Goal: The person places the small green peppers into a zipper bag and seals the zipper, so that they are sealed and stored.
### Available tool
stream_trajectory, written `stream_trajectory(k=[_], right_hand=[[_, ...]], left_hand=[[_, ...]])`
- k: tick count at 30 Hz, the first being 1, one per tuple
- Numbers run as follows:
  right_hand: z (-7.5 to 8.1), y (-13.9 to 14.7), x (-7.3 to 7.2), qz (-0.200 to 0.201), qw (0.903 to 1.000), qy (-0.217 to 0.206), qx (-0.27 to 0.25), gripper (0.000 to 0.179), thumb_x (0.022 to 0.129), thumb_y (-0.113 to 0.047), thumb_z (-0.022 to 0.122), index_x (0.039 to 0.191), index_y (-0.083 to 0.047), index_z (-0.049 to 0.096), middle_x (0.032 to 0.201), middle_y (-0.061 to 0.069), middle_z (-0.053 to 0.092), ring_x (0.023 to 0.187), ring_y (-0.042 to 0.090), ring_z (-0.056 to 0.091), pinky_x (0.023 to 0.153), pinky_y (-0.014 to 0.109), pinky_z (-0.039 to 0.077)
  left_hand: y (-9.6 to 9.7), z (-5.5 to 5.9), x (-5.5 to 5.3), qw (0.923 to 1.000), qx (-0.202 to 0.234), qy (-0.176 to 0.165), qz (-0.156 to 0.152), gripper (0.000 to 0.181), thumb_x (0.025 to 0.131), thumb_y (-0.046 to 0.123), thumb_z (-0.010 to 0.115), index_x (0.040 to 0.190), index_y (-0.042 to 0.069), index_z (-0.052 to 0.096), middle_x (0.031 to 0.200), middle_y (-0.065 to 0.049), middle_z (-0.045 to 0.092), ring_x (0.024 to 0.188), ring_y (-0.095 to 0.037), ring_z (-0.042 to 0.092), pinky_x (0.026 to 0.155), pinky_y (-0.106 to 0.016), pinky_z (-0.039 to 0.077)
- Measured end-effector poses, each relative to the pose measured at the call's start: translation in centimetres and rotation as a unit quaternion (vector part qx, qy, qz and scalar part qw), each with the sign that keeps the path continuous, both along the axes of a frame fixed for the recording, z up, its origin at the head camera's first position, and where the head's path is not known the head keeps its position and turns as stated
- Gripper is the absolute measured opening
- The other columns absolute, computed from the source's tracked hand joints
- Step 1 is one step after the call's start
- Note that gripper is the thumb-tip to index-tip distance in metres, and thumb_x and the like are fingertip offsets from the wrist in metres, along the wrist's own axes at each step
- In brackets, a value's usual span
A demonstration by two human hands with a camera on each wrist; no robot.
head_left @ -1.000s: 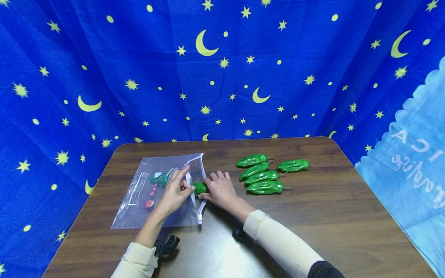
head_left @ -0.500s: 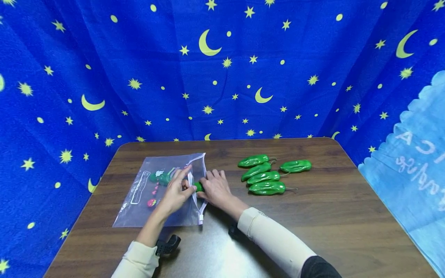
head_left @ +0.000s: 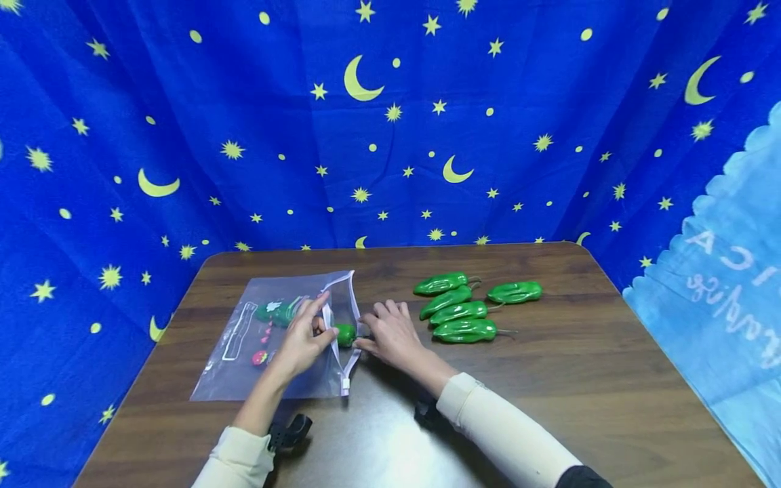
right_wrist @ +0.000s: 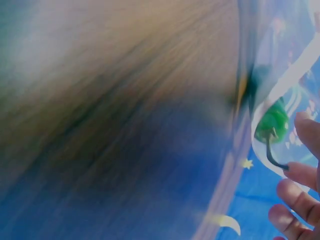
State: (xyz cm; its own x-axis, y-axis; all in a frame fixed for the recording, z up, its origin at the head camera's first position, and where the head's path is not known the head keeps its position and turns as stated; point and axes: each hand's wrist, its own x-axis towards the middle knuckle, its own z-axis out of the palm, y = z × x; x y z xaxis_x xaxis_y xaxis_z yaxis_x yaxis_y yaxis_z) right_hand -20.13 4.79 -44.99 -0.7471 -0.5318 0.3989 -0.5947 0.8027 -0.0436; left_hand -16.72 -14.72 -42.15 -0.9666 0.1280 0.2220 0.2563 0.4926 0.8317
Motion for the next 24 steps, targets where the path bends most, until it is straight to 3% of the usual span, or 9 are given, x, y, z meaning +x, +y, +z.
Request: stream_trajectory(k=[7, 24], right_hand=[[0.1, 2.0, 0.6, -0.002, 0.9998, 0.017, -0.014, 0.04, 0.076, -0.052, 0.069, 0.098, -0.018, 0.069, 0.09, 0.0, 0.06, 0.086, 0.021, 0.051, 0.076, 0.037, 0.038], [0.5, 6.1, 1.6, -0.009, 0.997, -0.022, -0.073, 0.04, 0.075, -0.045, 0.073, 0.102, -0.016, 0.07, 0.087, 0.0, 0.06, 0.084, 0.019, 0.05, 0.077, 0.037, 0.037]], left_hand=[[-0.1, -0.1, 0.1, 0.9998, -0.003, -0.015, 0.008, 0.072, 0.081, 0.001, 0.067, 0.145, 0.004, 0.034, 0.093, -0.011, 0.047, 0.063, -0.001, 0.045, 0.057, -0.017, 0.041], [0.0, -0.4, 0.0, 1.0, 0.007, -0.002, 0.005, 0.073, 0.08, -0.001, 0.067, 0.144, 0.002, 0.034, 0.093, -0.012, 0.047, 0.061, 0.0, 0.045, 0.056, -0.017, 0.041]])
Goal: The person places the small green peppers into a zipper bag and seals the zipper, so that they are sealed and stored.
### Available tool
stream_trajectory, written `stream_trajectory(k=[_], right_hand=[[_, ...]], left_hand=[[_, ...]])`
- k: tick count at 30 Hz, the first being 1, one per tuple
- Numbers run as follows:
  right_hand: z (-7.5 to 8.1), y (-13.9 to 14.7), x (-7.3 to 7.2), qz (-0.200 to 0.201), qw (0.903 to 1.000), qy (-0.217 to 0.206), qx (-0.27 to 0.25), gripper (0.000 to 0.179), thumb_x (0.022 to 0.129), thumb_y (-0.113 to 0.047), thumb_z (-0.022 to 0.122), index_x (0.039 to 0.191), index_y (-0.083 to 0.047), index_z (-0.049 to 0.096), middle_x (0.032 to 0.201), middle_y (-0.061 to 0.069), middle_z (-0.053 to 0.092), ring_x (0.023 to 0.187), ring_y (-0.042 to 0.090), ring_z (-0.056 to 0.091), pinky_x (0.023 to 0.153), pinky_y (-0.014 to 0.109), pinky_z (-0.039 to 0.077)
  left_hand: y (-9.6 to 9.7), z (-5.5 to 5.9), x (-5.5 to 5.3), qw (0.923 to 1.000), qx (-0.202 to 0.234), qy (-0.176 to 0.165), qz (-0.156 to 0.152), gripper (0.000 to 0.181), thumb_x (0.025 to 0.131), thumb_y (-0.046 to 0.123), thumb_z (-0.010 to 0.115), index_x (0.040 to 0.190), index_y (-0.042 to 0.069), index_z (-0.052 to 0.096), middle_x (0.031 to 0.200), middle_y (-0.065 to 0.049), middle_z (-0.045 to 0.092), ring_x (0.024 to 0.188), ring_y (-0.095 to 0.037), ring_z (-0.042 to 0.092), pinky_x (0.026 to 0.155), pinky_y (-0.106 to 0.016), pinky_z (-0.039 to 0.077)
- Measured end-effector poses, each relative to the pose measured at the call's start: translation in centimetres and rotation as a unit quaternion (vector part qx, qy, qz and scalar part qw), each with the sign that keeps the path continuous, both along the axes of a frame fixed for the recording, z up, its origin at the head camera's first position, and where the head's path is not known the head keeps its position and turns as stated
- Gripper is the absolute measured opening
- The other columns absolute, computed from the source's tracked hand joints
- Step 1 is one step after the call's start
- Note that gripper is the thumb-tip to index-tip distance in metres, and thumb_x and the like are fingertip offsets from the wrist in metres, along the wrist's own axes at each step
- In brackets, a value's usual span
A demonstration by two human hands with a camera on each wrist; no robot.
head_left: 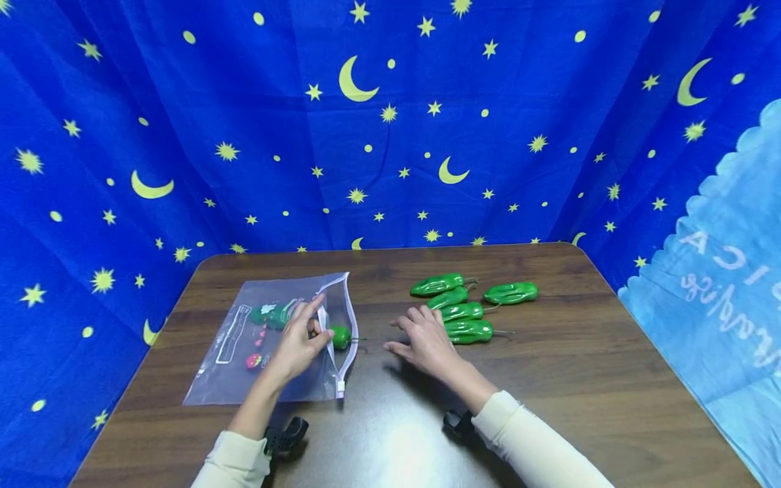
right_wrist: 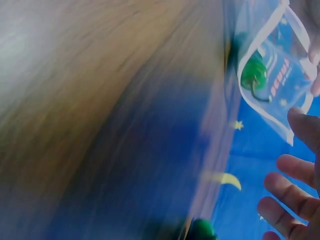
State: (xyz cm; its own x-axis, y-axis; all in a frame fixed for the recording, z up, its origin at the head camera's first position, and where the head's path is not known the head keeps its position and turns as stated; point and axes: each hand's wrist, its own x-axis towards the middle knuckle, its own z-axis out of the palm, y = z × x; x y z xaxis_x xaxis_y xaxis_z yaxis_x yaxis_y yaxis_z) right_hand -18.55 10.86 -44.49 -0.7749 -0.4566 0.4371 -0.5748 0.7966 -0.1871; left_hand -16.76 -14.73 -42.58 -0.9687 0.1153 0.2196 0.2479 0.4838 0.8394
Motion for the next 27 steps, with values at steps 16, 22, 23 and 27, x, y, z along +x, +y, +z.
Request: stream_trajectory(k=[16, 22, 23, 27], right_hand=[[-0.3, 5.1, 0.2, -0.061, 0.996, -0.057, -0.031, 0.042, 0.075, -0.04, 0.076, 0.109, -0.015, 0.069, 0.097, 0.002, 0.063, 0.089, 0.022, 0.052, 0.079, 0.039, 0.037], [-0.4, 7.2, 0.1, -0.084, 0.9945, -0.05, -0.037, 0.044, 0.074, -0.038, 0.077, 0.11, -0.015, 0.068, 0.1, 0.004, 0.064, 0.092, 0.024, 0.053, 0.076, 0.038, 0.036], [-0.5, 7.5, 0.1, -0.088, 0.9943, -0.048, -0.038, 0.044, 0.073, -0.038, 0.077, 0.109, -0.014, 0.068, 0.099, 0.005, 0.064, 0.092, 0.025, 0.052, 0.075, 0.037, 0.035], [-0.7, 8.8, -0.1, -0.1, 0.993, -0.047, -0.042, 0.044, 0.073, -0.037, 0.078, 0.109, -0.013, 0.068, 0.1, 0.006, 0.065, 0.091, 0.026, 0.051, 0.072, 0.036, 0.034]], left_hand=[[-0.4, -0.3, -0.1, 0.9999, 0.003, 0.016, -0.001, 0.072, 0.079, -0.003, 0.067, 0.143, -0.001, 0.035, 0.089, -0.011, 0.045, 0.057, 0.002, 0.042, 0.05, -0.018, 0.038], [-0.5, -0.4, -0.3, 0.9998, 0.01, 0.017, 0.0, 0.072, 0.078, -0.004, 0.067, 0.143, -0.001, 0.035, 0.09, -0.012, 0.045, 0.059, 0.002, 0.043, 0.05, -0.017, 0.038], [-0.5, -0.5, -0.3, 0.9998, 0.009, 0.017, 0.0, 0.072, 0.078, -0.004, 0.067, 0.143, -0.001, 0.035, 0.09, -0.012, 0.045, 0.059, 0.002, 0.043, 0.05, -0.017, 0.038], [-0.6, -0.5, -0.3, 0.9998, 0.007, 0.018, 0.0, 0.072, 0.078, -0.004, 0.067, 0.142, -0.002, 0.035, 0.09, -0.012, 0.045, 0.059, 0.003, 0.043, 0.05, -0.017, 0.037]])
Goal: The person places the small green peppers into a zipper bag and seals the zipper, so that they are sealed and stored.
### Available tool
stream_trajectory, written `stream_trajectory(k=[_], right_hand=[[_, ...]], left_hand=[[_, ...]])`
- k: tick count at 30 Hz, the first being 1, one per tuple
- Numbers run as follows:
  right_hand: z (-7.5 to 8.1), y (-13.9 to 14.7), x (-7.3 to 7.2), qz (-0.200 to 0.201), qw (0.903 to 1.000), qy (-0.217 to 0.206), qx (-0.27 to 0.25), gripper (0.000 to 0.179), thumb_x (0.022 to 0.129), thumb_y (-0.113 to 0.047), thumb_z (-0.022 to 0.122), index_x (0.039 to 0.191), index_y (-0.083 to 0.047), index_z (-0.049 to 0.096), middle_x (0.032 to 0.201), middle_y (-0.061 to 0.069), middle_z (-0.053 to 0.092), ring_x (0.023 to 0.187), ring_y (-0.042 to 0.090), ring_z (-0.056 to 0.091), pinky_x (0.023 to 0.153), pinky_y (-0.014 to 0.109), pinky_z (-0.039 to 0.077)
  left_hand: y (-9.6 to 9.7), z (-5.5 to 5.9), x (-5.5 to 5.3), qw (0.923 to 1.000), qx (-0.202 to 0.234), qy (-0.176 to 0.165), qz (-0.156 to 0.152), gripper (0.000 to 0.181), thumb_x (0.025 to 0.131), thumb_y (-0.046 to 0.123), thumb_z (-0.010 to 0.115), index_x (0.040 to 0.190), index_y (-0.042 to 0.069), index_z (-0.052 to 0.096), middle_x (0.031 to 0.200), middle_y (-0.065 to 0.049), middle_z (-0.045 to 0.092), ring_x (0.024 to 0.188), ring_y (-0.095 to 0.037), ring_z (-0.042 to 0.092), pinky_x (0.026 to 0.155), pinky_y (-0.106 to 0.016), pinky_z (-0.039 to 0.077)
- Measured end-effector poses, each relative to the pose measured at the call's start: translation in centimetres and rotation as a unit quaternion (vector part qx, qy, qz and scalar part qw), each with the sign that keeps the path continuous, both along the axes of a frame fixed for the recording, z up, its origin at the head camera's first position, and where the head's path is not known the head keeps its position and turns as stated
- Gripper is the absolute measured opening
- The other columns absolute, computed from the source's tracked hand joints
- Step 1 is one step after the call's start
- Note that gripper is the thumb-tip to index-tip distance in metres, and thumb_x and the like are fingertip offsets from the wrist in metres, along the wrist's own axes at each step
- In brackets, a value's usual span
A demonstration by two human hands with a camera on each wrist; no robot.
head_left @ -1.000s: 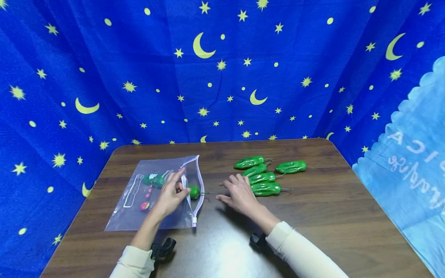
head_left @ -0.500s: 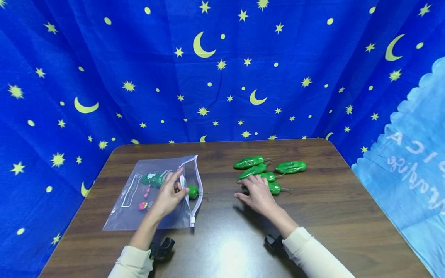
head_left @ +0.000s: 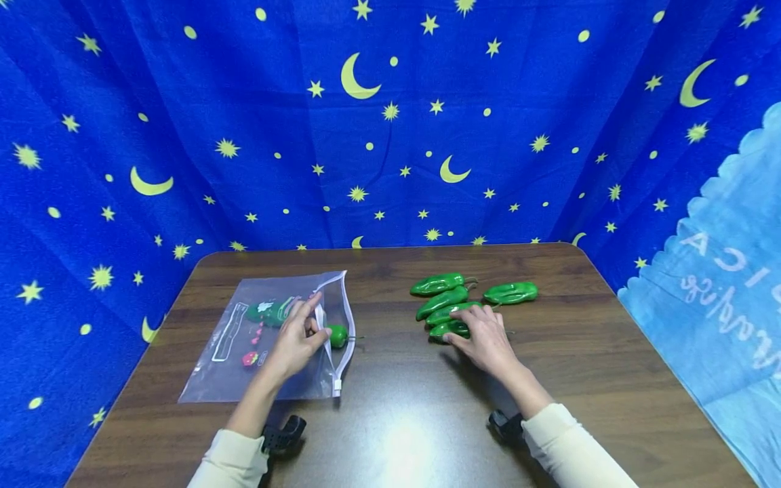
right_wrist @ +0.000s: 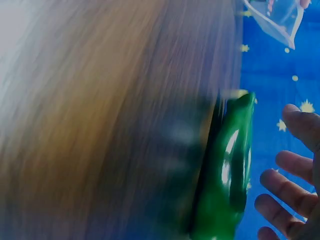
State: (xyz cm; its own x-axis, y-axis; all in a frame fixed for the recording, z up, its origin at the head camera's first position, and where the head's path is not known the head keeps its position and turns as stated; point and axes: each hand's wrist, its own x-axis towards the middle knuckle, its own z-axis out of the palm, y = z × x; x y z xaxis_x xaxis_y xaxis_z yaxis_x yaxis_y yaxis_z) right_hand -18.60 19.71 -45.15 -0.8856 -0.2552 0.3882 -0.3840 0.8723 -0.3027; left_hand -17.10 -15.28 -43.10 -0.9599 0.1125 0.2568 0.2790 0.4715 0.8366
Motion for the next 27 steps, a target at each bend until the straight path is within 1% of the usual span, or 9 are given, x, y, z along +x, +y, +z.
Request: stream_trajectory(k=[6, 11, 18, 24, 27], right_hand=[[-0.2, 1.6, -0.2, -0.016, 0.9999, -0.004, -0.002, 0.043, 0.073, -0.035, 0.078, 0.109, -0.012, 0.068, 0.101, 0.008, 0.065, 0.095, 0.028, 0.051, 0.073, 0.038, 0.034], [-0.4, 2.4, -0.1, -0.028, 0.9994, -0.02, 0.0, 0.044, 0.073, -0.035, 0.078, 0.109, -0.011, 0.068, 0.105, 0.01, 0.065, 0.099, 0.031, 0.051, 0.075, 0.041, 0.036], [-0.7, 3.6, -0.2, -0.027, 0.9989, -0.039, -0.001, 0.046, 0.074, -0.033, 0.077, 0.112, -0.01, 0.067, 0.112, 0.011, 0.064, 0.103, 0.033, 0.051, 0.076, 0.042, 0.037], [-1.0, 4.4, -0.1, -0.027, 0.9986, -0.046, 0.002, 0.047, 0.074, -0.033, 0.077, 0.113, -0.01, 0.066, 0.11, 0.011, 0.065, 0.1, 0.032, 0.052, 0.075, 0.042, 0.036], [-1.2, 4.7, 0.0, -0.028, 0.9983, -0.051, 0.002, 0.046, 0.074, -0.033, 0.077, 0.112, -0.009, 0.066, 0.107, 0.011, 0.065, 0.098, 0.032, 0.053, 0.074, 0.041, 0.036]], left_hand=[[-0.1, 0.2, 0.1, 0.9999, 0.0, -0.011, 0.001, 0.073, 0.079, -0.003, 0.067, 0.144, 0.0, 0.033, 0.092, -0.011, 0.045, 0.059, 0.002, 0.043, 0.05, -0.017, 0.038], [0.0, 0.2, 0.1, 0.9999, -0.002, -0.016, 0.001, 0.074, 0.079, -0.003, 0.067, 0.144, 0.0, 0.033, 0.092, -0.012, 0.045, 0.059, 0.001, 0.043, 0.05, -0.016, 0.038], [0.0, 0.2, 0.1, 0.9998, -0.008, -0.016, 0.003, 0.073, 0.079, -0.002, 0.068, 0.144, 0.001, 0.034, 0.091, -0.01, 0.044, 0.059, 0.001, 0.042, 0.05, -0.017, 0.038], [0.0, 0.2, 0.1, 0.9997, -0.009, -0.02, 0.005, 0.073, 0.079, -0.001, 0.067, 0.144, 0.002, 0.034, 0.091, -0.01, 0.043, 0.058, 0.001, 0.041, 0.049, -0.017, 0.038], [0.0, 0.2, 0.1, 0.9998, -0.011, -0.017, 0.005, 0.073, 0.079, -0.001, 0.067, 0.144, 0.0, 0.034, 0.09, -0.01, 0.044, 0.058, 0.001, 0.041, 0.05, -0.017, 0.038]])
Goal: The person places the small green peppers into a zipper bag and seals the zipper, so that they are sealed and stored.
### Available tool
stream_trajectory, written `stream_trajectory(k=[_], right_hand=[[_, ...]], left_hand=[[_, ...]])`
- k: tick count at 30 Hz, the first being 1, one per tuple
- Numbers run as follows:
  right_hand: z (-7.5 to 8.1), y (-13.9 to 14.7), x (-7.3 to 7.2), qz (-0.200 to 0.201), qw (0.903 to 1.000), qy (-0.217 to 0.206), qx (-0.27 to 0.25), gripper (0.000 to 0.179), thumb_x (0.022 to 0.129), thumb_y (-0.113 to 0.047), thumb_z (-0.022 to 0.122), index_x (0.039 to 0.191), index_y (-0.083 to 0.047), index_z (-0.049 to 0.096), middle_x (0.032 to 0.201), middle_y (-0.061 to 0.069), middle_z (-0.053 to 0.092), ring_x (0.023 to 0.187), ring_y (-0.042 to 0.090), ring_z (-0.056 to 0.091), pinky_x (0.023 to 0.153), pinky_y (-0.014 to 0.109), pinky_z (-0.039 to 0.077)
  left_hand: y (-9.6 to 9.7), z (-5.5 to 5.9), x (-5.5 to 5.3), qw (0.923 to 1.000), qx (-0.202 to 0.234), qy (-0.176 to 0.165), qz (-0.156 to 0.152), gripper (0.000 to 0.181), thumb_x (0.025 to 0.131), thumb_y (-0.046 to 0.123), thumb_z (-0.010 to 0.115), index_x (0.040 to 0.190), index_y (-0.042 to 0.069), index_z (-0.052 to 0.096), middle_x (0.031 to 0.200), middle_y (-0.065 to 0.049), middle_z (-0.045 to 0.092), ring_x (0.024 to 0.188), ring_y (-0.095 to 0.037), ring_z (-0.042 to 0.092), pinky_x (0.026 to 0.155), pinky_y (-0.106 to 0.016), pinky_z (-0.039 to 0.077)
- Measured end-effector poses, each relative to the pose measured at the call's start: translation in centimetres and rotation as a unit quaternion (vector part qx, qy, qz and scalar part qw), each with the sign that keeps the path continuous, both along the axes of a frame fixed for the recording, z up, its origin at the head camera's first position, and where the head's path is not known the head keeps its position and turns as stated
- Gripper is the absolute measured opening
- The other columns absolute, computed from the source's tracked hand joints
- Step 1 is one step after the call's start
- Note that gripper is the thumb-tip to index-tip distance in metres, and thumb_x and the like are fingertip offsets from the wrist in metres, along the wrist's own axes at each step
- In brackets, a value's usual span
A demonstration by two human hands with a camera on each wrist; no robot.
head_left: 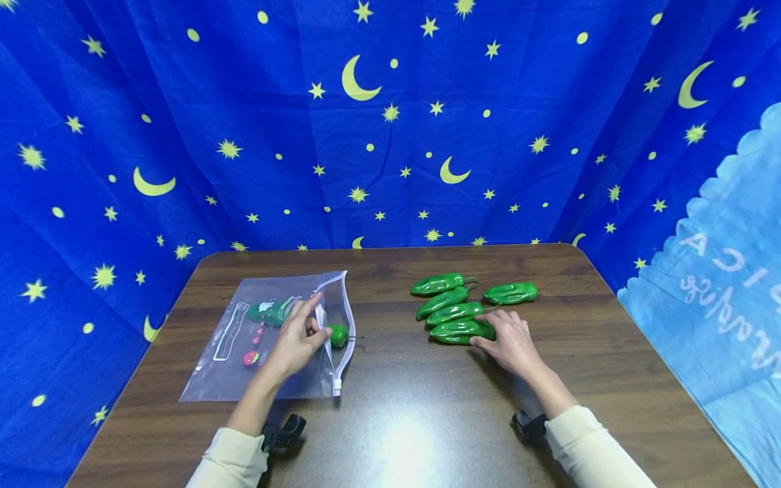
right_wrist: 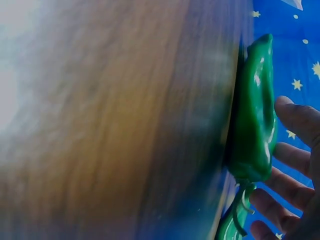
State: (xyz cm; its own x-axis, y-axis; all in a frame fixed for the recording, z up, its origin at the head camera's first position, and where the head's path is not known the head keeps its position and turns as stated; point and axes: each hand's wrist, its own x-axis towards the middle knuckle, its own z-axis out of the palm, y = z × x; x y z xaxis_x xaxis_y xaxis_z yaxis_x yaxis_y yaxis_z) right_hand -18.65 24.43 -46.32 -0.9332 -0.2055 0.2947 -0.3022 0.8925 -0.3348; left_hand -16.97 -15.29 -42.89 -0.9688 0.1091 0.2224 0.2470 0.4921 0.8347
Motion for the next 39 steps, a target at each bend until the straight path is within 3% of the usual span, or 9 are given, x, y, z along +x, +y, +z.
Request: stream_trajectory(k=[26, 39], right_hand=[[-1.3, 1.1, 0.7, 0.022, 0.9995, -0.024, 0.003, 0.051, 0.072, -0.032, 0.078, 0.117, -0.011, 0.065, 0.103, 0.009, 0.068, 0.09, 0.026, 0.055, 0.068, 0.031, 0.034], [-1.6, 1.3, 0.9, 0.041, 0.9989, 0.006, -0.022, 0.045, 0.072, -0.03, 0.079, 0.112, -0.013, 0.068, 0.098, 0.004, 0.07, 0.088, 0.022, 0.055, 0.069, 0.03, 0.033]], left_hand=[[0.1, 0.1, 0.1, 0.9999, 0.002, -0.015, 0.002, 0.074, 0.08, -0.001, 0.067, 0.145, 0.002, 0.033, 0.092, -0.011, 0.045, 0.058, 0.0, 0.042, 0.05, -0.017, 0.038], [0.1, 0.1, 0.1, 0.9999, 0.007, -0.01, -0.001, 0.073, 0.08, -0.002, 0.067, 0.145, 0.002, 0.033, 0.092, -0.012, 0.044, 0.058, 0.001, 0.042, 0.049, -0.017, 0.038]])
